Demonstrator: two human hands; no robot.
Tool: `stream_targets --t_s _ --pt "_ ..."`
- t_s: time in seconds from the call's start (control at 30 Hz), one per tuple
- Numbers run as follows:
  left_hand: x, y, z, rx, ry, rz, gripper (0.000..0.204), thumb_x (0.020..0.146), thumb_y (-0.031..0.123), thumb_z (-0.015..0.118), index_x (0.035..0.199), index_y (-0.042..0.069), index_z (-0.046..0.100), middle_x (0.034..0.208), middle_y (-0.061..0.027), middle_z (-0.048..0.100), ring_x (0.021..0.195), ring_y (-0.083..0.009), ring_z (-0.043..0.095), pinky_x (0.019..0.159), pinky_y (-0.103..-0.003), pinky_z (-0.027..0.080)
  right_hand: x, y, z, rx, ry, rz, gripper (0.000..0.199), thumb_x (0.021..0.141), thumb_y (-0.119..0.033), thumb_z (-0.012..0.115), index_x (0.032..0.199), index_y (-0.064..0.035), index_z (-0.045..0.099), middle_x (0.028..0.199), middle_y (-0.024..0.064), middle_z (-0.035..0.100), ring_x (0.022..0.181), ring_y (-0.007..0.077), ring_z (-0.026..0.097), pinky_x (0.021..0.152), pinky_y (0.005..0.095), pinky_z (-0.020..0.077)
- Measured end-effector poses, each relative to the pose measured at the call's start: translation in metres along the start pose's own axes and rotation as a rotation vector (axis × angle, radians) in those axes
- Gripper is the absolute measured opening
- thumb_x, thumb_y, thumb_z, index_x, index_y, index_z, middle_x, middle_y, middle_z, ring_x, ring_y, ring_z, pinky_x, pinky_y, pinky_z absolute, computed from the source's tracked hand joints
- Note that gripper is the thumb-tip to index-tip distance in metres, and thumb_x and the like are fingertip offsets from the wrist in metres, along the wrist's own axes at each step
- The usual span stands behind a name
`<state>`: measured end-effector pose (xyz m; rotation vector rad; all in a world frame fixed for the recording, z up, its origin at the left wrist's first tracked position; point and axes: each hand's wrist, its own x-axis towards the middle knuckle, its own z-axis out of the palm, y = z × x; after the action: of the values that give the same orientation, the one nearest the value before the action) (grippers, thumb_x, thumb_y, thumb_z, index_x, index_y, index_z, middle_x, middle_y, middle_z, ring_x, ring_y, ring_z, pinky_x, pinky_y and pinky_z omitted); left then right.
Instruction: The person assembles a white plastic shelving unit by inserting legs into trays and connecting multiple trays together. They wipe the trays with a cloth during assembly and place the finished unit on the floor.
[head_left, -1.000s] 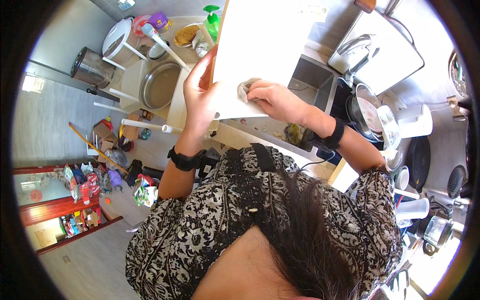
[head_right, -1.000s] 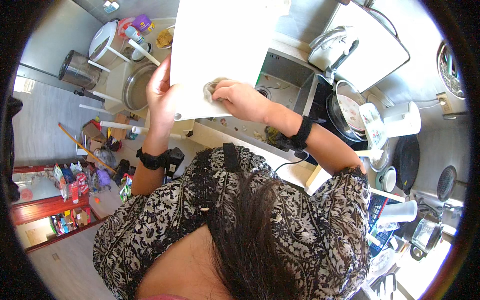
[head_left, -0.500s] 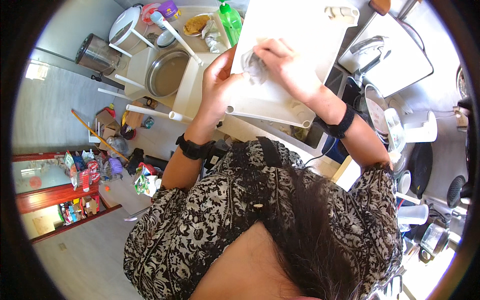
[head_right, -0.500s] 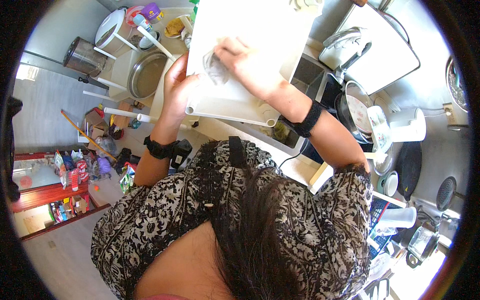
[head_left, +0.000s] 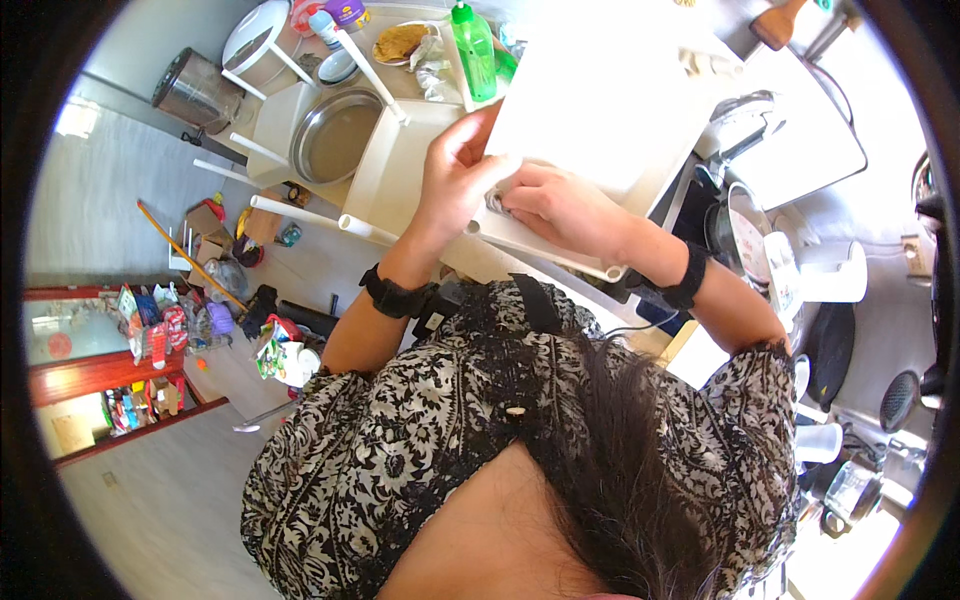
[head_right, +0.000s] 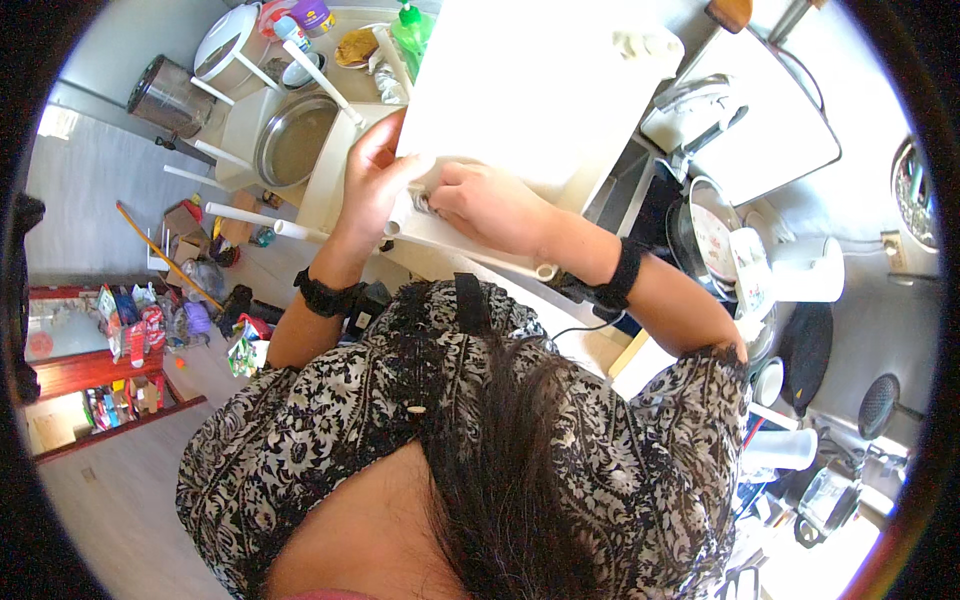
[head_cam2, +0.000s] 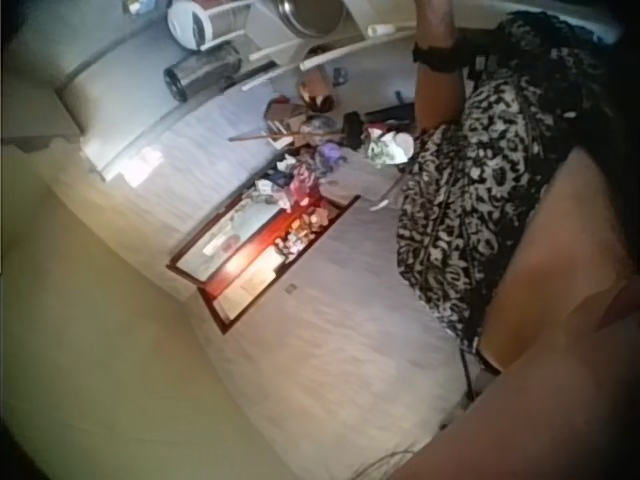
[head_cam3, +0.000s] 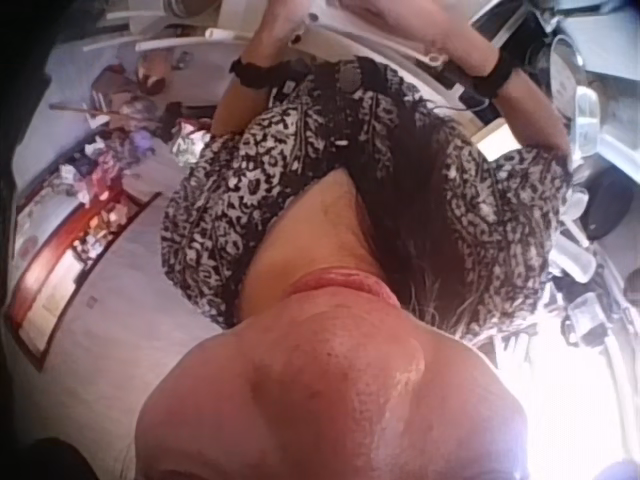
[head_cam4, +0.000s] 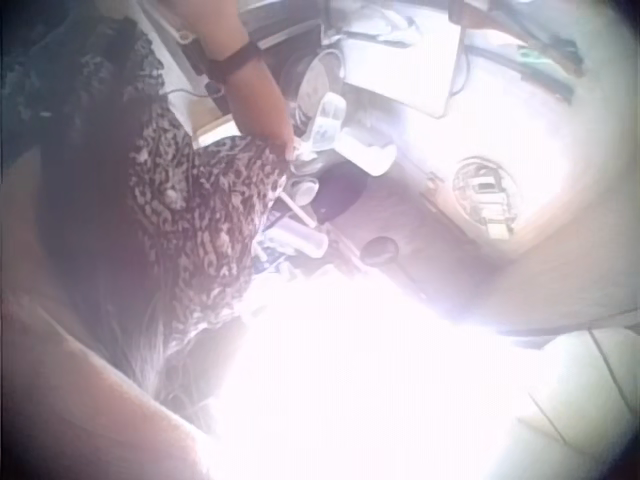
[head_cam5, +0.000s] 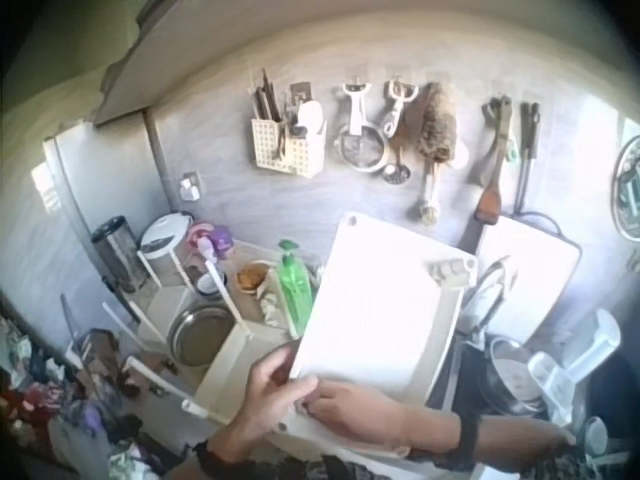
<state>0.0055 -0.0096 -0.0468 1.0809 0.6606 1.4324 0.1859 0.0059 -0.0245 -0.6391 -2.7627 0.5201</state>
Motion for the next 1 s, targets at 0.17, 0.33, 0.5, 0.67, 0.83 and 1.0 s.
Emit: stream_targets --t_s 0.17,0.33,0.5,0.67,0.83,1.0 --pt "-0.016 0.005 -0.014 0.029 -0.001 -0.047 0.049 0.086 -0.004 0.057 0.135 -0.006 0.048 0.12 -0.0089 0.062 0.105 -0.0117 0.06 0.09 -0.026 0.049 -0.017 -0.02 -0.016 -0.108 -0.245 0.055 0.007 0.082 -0.008 0.06 0.076 -0.0034 0.059 0.084 0.0119 0.057 0.08 0.0303 0.061 0.071 0.039 0.0513" --pt "-0.019 0.015 -0.029 -0.019 0.011 -0.098 0.052 0.083 -0.009 0.054 0.135 -0.005 0.049 0.115 -0.0083 0.064 0.095 -0.0115 0.064 0.08 -0.027 0.053 -0.021 -0.014 -0.061 -0.4 0.011 0.111 0.006 0.079 -0.002 0.061 0.083 -0.0062 0.059 0.079 0.0104 0.057 0.071 0.0273 0.062 0.06 0.0376 0.0518" --pt "-0.046 0.017 -0.023 0.121 -0.092 -0.154 0.056 0.079 0.001 0.061 0.134 0.0 0.053 0.109 -0.0084 0.067 0.095 -0.0118 0.064 0.079 -0.026 0.052 0.003 -0.002 -0.074 -0.745 0.545 0.266 0.03 0.078 0.0 0.062 0.107 -0.0071 0.066 0.092 0.0082 0.061 0.08 0.0294 0.063 0.067 0.0367 0.0525" --pt "-0.059 0.027 -0.031 0.075 -0.002 -0.017 0.057 0.079 0.001 0.058 0.136 0.001 0.053 0.107 -0.0045 0.066 0.09 -0.0052 0.06 0.075 -0.023 0.05 -0.016 -0.033 -0.023 -0.561 0.147 -0.025 0.048 0.069 0.001 0.063 0.117 -0.0097 0.066 0.099 0.0068 0.06 0.089 0.0231 0.062 0.071 0.0328 0.0558" --pt "-0.051 0.041 -0.037 0.098 0.037 0.064 0.057 0.081 -0.001 0.056 0.138 0.0 0.051 0.105 -0.0029 0.065 0.083 -0.0035 0.057 0.069 -0.02 0.047 -0.013 -0.048 -0.021 -0.211 -0.168 0.01 0.033 0.069 0.005 0.065 0.1 -0.0069 0.068 0.093 0.0067 0.059 0.093 0.0229 0.061 0.076 0.0325 0.0535" --pt "-0.044 0.068 -0.054 0.031 0.127 0.166 0.051 0.082 0.002 0.061 0.133 0.0 0.053 0.102 -0.0079 0.067 0.084 -0.0106 0.064 0.069 -0.022 0.053 -0.004 -0.075 -0.068 0.499 -0.025 0.156 0.028 0.074 0.013 0.051 0.092 -0.0032 0.065 0.1 0.0119 0.066 0.091 0.0217 0.065 0.079 0.0337 0.0521"
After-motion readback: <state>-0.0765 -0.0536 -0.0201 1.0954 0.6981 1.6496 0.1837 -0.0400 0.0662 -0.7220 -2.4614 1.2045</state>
